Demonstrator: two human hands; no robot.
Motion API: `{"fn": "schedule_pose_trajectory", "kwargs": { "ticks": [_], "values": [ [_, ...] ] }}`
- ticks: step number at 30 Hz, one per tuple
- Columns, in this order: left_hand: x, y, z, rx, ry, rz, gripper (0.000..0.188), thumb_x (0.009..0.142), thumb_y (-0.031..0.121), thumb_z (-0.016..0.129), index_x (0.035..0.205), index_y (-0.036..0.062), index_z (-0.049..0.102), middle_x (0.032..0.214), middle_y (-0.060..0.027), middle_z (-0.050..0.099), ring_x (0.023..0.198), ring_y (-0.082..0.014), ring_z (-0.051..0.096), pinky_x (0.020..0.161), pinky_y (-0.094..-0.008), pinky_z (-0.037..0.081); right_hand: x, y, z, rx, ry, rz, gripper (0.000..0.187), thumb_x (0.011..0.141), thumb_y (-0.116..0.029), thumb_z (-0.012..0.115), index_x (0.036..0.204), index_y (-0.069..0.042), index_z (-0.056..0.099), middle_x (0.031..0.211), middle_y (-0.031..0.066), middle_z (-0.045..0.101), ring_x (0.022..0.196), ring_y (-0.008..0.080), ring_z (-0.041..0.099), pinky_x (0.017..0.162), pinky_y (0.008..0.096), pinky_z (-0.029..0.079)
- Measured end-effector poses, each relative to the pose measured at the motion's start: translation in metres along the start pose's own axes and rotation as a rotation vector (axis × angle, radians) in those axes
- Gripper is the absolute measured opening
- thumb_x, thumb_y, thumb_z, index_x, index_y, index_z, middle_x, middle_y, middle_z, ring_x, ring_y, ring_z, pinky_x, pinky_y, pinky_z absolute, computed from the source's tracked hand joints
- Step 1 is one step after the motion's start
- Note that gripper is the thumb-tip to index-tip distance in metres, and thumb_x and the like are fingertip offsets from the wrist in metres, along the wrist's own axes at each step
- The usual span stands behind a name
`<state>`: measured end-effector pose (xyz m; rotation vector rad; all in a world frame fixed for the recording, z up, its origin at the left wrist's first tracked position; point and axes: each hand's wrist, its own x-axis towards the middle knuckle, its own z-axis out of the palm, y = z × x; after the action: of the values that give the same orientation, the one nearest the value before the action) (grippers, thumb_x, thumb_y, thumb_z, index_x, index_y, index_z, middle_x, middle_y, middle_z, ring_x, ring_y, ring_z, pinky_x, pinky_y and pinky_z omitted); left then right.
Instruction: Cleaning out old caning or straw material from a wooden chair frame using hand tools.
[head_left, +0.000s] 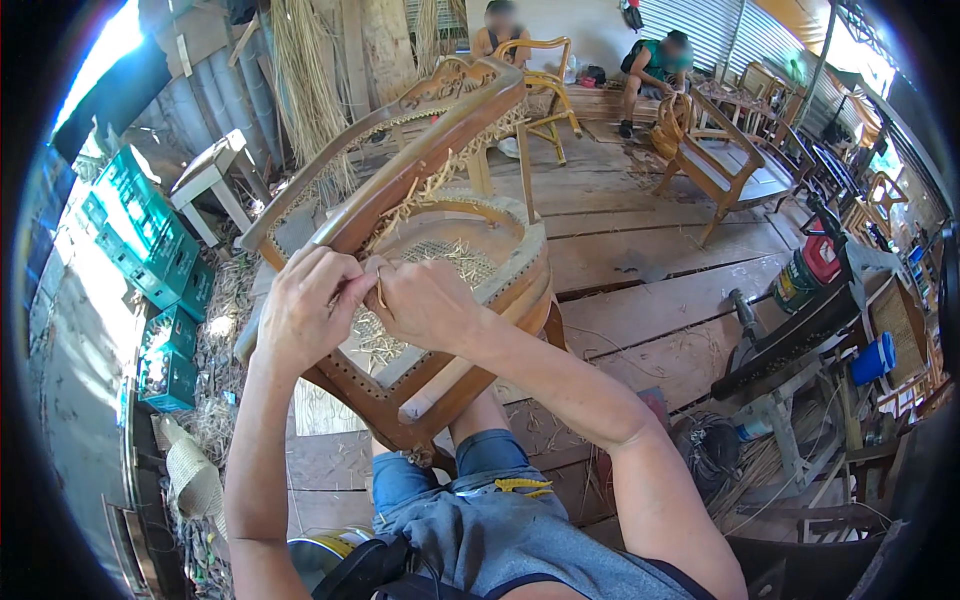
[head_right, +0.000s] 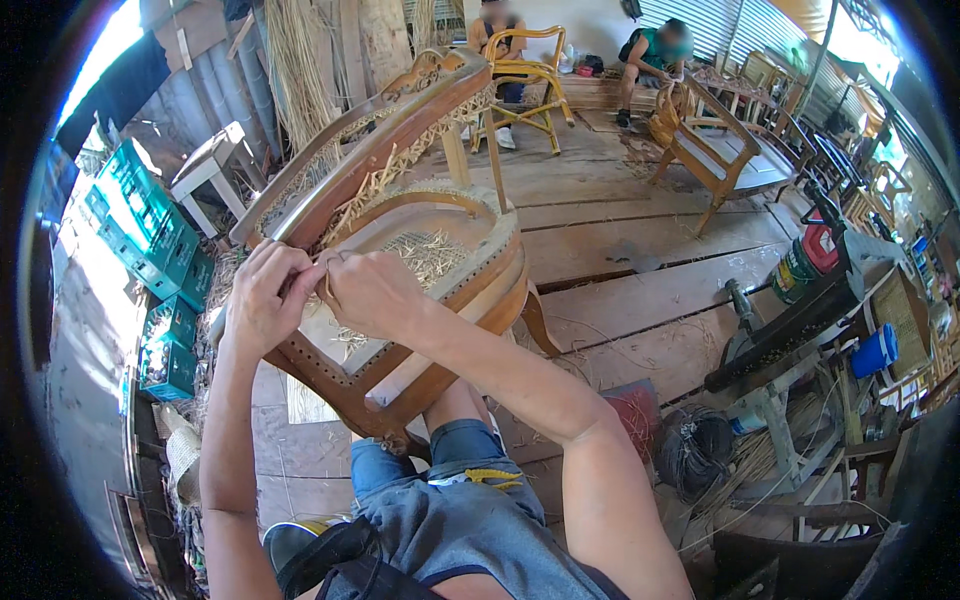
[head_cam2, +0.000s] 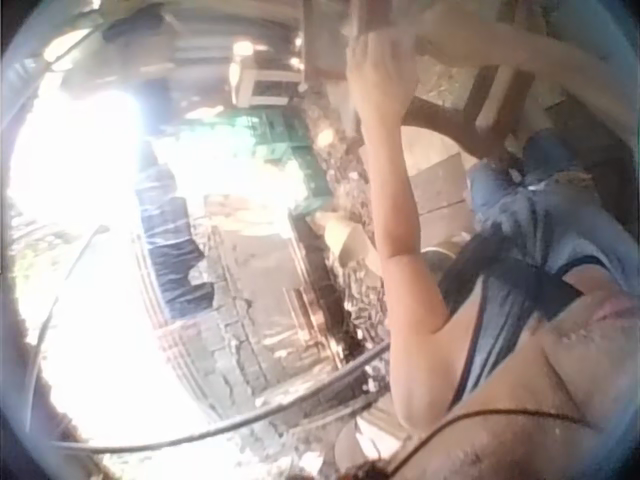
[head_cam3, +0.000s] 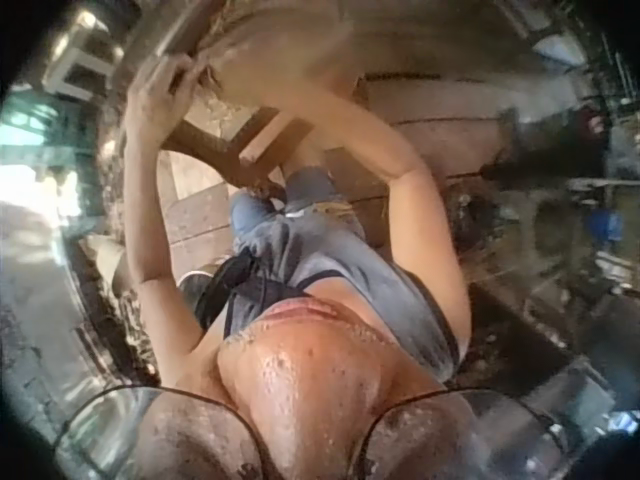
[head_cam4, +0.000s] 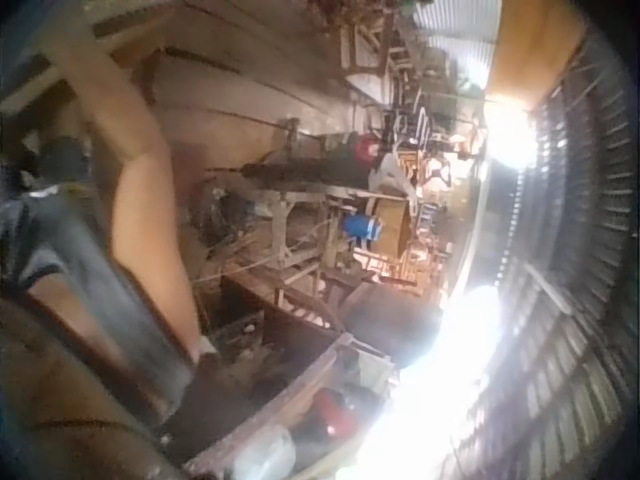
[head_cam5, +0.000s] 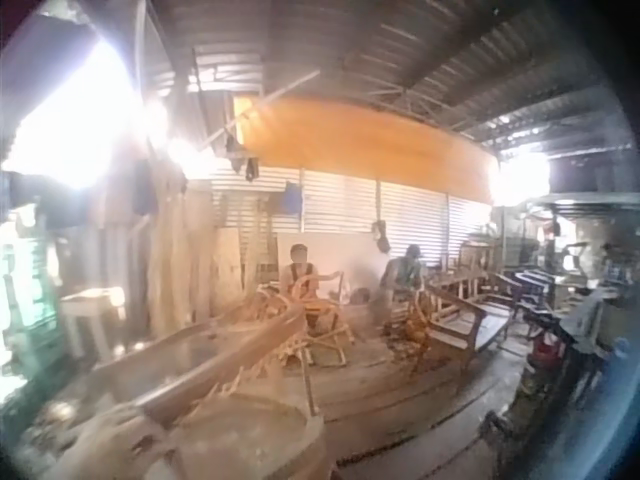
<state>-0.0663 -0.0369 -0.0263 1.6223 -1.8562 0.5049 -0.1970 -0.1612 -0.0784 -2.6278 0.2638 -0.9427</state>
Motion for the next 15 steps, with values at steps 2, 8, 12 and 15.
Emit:
{"fn": "schedule_pose_trajectory", "kwargs": {
  "ticks": [2, 8, 12, 15],
  "values": [
    [0.001, 0.005, -0.005, -0.118, -0.038, -0.169, 0.017, 0.081, 0.008, 0.077, 0.089, 0.0036, 0.063, 0.083, -0.0082, 0.064, 0.082, -0.0308, 0.063, 0.074, -0.0419, 0.051, 0.0, 0.001, 0.004, 0.013, 0.036, -0.005, 0.029, 0.094, -0.024, 0.057, 0.084, 0.002, 0.065, 0.074, 0.024, 0.068, 0.072, 0.042, 0.069, 0.064, 0.051, 0.055],
    [0.005, 0.015, -0.016, -0.073, 0.025, -0.142, 0.028, 0.076, -0.003, 0.07, 0.103, 0.0015, 0.068, 0.104, -0.0139, 0.065, 0.101, -0.0335, 0.062, 0.088, -0.0424, 0.051, 0.011, 0.009, 0.021, 0.7, 0.036, 0.177, 0.051, 0.102, -0.041, 0.048, 0.072, 0.0, 0.057, 0.06, 0.0148, 0.06, 0.053, 0.0294, 0.062, 0.053, 0.0401, 0.051],
    [0.009, 0.007, -0.011, 0.096, -0.066, 0.016, 0.034, 0.078, -0.002, 0.067, 0.112, 0.002, 0.068, 0.116, -0.0136, 0.061, 0.121, -0.0361, 0.056, 0.101, -0.0452, 0.048, 0.007, 0.013, 0.027, 1.192, -0.261, 0.456, 0.062, 0.105, -0.053, 0.039, 0.068, -0.005, 0.051, 0.055, 0.0035, 0.046, 0.05, 0.0144, 0.05, 0.05, 0.0312, 0.044],
    [0.005, -0.002, -0.008, 0.099, -0.094, 0.025, 0.032, 0.077, -0.002, 0.068, 0.109, 0.0002, 0.067, 0.117, -0.0109, 0.06, 0.129, -0.0363, 0.052, 0.106, -0.0452, 0.046, 0.003, 0.011, 0.026, 1.168, -0.222, 0.371, 0.063, 0.105, -0.056, 0.036, 0.068, -0.008, 0.049, 0.054, -0.0005, 0.042, 0.052, 0.0098, 0.046, 0.049, 0.0286, 0.038]
  ]
}}
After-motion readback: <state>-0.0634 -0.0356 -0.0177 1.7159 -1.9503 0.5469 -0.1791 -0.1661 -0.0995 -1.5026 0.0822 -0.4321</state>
